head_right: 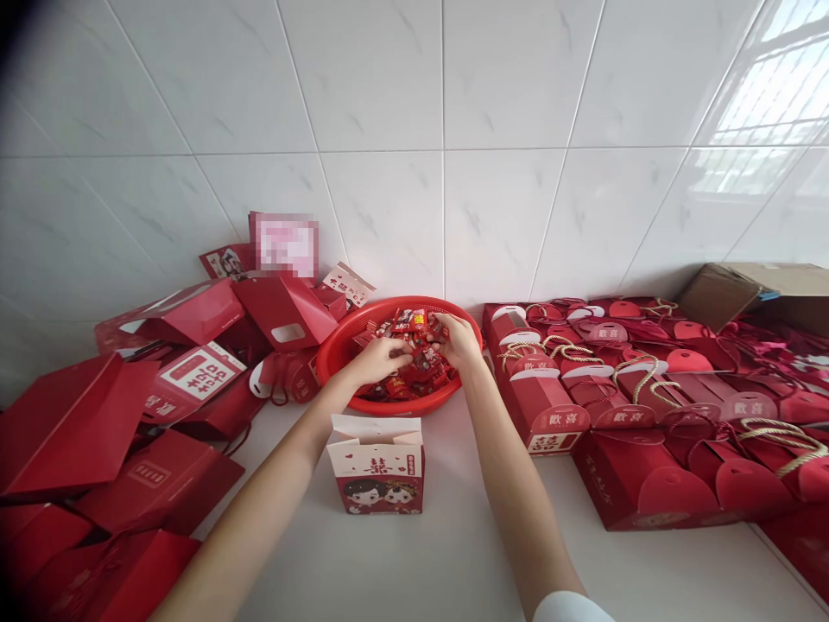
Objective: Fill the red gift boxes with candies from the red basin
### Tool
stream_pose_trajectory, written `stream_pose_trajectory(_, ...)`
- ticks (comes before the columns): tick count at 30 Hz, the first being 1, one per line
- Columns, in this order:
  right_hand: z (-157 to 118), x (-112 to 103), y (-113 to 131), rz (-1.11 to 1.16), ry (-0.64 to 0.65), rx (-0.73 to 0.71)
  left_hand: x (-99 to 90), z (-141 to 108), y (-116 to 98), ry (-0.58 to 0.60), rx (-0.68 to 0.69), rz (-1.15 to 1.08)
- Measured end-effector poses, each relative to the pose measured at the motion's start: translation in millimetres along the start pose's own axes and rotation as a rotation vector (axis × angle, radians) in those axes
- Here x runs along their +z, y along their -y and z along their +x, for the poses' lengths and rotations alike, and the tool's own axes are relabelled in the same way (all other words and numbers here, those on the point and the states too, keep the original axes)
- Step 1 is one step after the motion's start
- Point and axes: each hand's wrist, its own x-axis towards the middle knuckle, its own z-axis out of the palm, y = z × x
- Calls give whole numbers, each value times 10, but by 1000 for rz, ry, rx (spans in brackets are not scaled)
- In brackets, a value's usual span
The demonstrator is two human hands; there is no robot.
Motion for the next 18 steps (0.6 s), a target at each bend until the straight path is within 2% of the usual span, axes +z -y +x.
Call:
stream_pose_trajectory(2, -18, 18, 18, 51, -27, 53, -22, 5, -13, -102, -34, -35)
stream_pose_trajectory(6, -80, 52, 80, 127, -47, 134, -58, 1, -35, -189, -45, -16)
stream_pose_trajectory(10, -121, 45, 145, 159, -74, 174, -85, 7, -21, -465, -121, 13)
stream_pose_trajectory(12, -130, 34, 168, 164, -79, 187, -89, 15, -4, -532, -150, 10)
stream_pose_trajectory(14, -133, 22, 181, 160, -71, 210, -83, 27, 4, -457, -128, 31)
stream_pose_trajectory(18, -111, -7, 170, 129, -57, 234, -51, 92, -36, -56, -5, 144)
